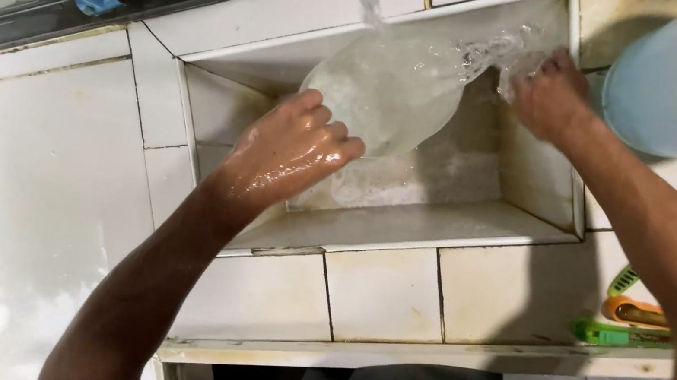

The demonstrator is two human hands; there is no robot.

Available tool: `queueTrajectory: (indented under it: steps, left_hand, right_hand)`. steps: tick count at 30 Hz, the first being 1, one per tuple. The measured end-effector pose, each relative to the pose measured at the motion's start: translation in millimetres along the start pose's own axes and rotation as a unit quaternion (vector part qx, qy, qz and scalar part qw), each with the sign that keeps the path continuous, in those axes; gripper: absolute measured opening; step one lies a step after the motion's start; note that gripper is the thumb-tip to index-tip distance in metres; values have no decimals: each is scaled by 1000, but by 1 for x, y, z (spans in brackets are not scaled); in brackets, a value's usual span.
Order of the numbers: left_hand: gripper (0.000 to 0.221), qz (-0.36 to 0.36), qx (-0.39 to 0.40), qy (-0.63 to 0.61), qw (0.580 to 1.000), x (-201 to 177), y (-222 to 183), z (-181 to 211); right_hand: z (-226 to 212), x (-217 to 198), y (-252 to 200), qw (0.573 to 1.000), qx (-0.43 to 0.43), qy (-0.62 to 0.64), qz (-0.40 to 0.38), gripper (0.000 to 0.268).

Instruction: Scrubbing and rinsing a sink basin using a scrubber and water.

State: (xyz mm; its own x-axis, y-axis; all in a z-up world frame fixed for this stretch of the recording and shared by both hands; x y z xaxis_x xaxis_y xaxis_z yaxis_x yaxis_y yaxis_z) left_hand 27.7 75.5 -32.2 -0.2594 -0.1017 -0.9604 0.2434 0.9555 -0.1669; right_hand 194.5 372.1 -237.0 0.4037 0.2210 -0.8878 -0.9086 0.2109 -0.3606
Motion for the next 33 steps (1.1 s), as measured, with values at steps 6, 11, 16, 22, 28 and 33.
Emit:
queueTrajectory:
  steps: [6,11,16,22,28,33]
  left_hand:
    - [8,13,-39,-25,999,20,-21,2]
    - [10,24,-33,-19,999,38,-6,26]
    - [20,-56,29,0,998,45,28,72]
    - [16,-65,47,-28,996,40,33,85]
    - [15,-68,2,3,998,28,-8,56]
    - [7,-79,-19,22,996,3,-32,22]
  right_hand:
    - [-50,76,-109,978,-91,-166,-83,27]
    - [-54,85,-128,967,-189,-136,-102,20]
    - [-64,72,-103,961,-162,-131,-183,14]
    - [-70,82,-115,917,-207,-170,-297,24]
    - [-70,63,-124,825,-334,424,-168,38]
    - [-163,-23,-123,802,-325,493,-86,44]
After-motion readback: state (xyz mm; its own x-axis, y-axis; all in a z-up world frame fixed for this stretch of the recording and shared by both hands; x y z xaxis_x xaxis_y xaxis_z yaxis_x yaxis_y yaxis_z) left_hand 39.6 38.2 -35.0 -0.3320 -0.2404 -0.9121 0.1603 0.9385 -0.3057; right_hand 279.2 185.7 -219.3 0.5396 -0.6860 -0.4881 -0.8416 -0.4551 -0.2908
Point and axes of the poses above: each hand's wrist, its own y-axis towards the middle knuckle, its own x-axis out of the palm, z = x × y, the point moved 2 cm from there along y, towards the middle knuckle, and after that the axes turned 1 degree about y, right-handed, at the moved point
